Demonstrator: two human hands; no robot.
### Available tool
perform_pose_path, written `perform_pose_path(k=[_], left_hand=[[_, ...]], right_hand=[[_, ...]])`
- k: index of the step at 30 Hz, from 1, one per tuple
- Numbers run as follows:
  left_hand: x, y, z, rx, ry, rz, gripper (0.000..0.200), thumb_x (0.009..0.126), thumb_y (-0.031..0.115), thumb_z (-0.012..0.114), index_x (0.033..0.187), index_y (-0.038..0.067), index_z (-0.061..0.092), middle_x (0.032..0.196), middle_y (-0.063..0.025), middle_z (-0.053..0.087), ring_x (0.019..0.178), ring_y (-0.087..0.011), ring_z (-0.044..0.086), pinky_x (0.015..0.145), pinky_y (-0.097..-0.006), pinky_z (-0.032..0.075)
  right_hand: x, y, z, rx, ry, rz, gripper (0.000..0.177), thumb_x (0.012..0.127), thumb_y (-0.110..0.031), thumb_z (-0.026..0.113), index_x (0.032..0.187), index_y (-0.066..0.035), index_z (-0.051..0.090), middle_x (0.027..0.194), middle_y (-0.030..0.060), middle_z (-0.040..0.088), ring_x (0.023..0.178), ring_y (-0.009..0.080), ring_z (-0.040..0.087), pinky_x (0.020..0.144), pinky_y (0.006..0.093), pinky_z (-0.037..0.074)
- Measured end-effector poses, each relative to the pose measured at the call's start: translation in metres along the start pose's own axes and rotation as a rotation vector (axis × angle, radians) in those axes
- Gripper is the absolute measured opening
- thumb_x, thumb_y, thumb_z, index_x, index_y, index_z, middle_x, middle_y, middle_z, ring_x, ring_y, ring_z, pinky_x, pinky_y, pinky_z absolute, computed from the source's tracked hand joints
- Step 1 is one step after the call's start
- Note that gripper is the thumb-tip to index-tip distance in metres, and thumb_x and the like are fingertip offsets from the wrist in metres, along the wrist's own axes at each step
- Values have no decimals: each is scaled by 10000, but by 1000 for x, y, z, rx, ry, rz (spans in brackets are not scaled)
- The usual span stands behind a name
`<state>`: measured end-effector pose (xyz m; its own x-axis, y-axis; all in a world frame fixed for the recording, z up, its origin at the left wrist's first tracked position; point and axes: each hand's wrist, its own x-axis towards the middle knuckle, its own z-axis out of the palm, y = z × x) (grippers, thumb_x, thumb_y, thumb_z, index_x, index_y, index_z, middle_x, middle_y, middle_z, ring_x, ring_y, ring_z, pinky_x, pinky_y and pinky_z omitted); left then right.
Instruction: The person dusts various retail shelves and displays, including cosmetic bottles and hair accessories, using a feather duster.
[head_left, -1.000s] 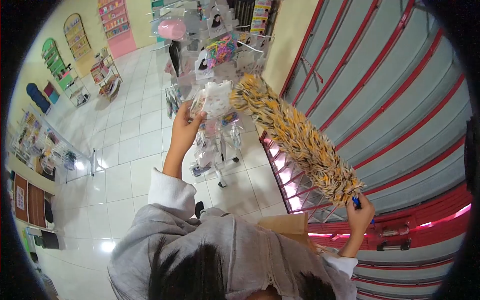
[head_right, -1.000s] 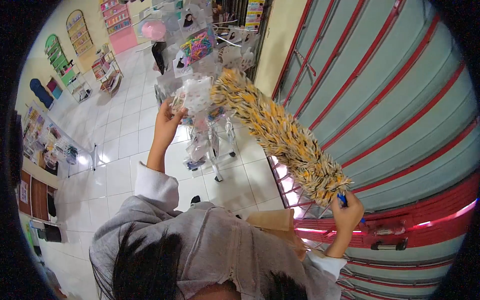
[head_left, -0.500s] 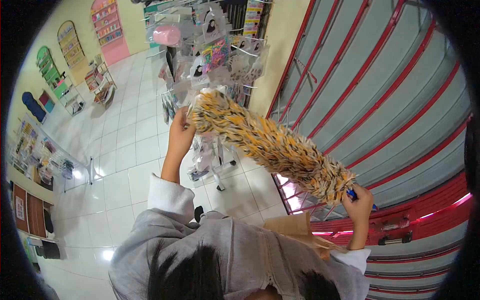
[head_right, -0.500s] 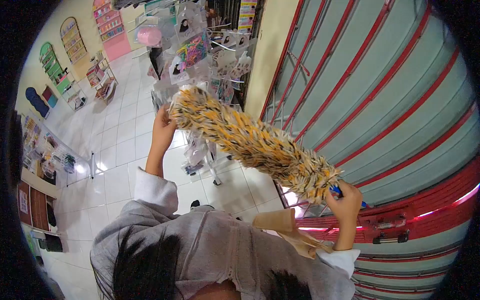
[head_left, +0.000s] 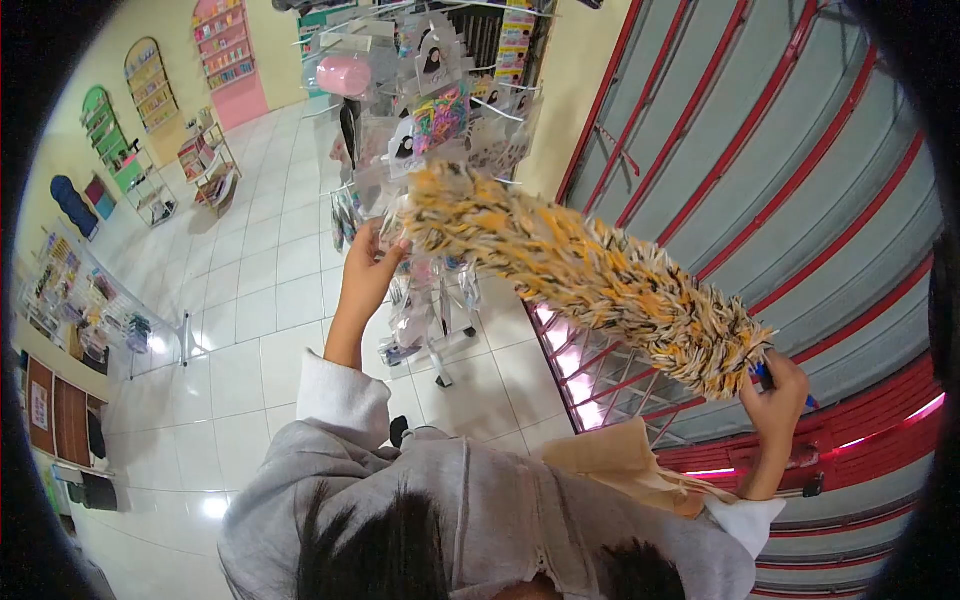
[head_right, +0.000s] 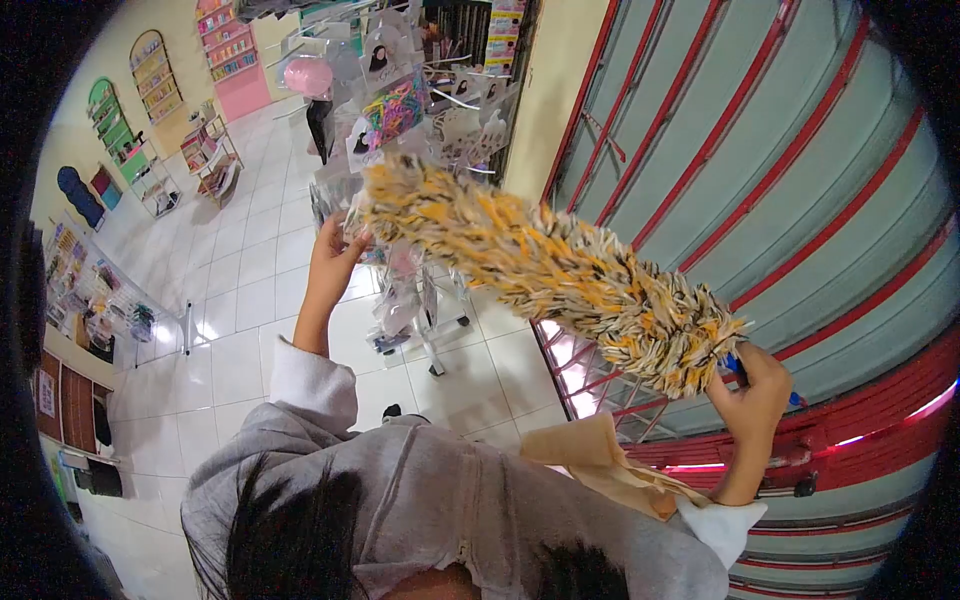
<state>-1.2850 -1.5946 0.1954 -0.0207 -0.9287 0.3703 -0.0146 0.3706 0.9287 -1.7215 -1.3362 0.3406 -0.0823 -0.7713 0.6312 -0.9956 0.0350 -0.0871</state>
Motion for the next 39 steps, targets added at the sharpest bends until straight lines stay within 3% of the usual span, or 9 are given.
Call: perform_pose_path(k=[7,10,16,19,25,31,39], left_hand=[[1,7,3,18,-18,-45,389,879,77,635,1222,-10,473,1109,-121,613,988,-172,603,797,-300,504],[4,-3,4,-4,2,-13,390,879,91,643,1216,-7,475,1092,-115,619,966,-170,609,796,-302,505],[3,3,9,1,2,-38,371,879,72,624,1208,-7,473,1073,-103,625,937,-165,610,794,-298,507],[5,-6,11,-77,-2,36,355,878,50,602,1206,4,475,1042,-82,630,885,-142,608,718,-267,495],[3,-5,16,-79,-11,-9,345,884,73,603,1205,25,487,998,-46,634,789,-96,582,609,-225,420],[4,-5,13,-40,1,1,367,887,148,643,1198,20,496,978,-46,640,792,-105,579,635,-234,432],[2,-5,13,-25,-1,-18,387,890,156,644,1212,9,486,988,-59,642,826,-129,598,667,-249,450]], right_hand=[[38,-17,-48,-227,-85,-211,335,583,-277,718,711,-16,552,612,130,518,559,333,521,508,398,381],[49,-26,-61,-250,-22,-303,332,588,-280,711,717,-17,555,615,131,517,560,330,517,512,396,380],[59,-33,-65,-270,-50,-214,307,606,-261,703,724,-19,557,615,128,516,575,334,526,528,394,397],[58,-31,-63,-231,-55,-194,310,614,-263,701,728,-19,548,626,127,520,582,336,525,530,395,399],[42,-11,-45,-273,-46,-228,326,608,-265,711,758,-18,561,671,130,547,610,335,540,536,400,408],[40,-16,-60,-409,8,-304,329,594,-252,732,771,-21,578,689,119,566,626,332,556,552,400,435],[43,-7,-74,-332,115,-177,300,595,-216,720,767,-23,568,654,131,527,604,327,544,541,398,410]])
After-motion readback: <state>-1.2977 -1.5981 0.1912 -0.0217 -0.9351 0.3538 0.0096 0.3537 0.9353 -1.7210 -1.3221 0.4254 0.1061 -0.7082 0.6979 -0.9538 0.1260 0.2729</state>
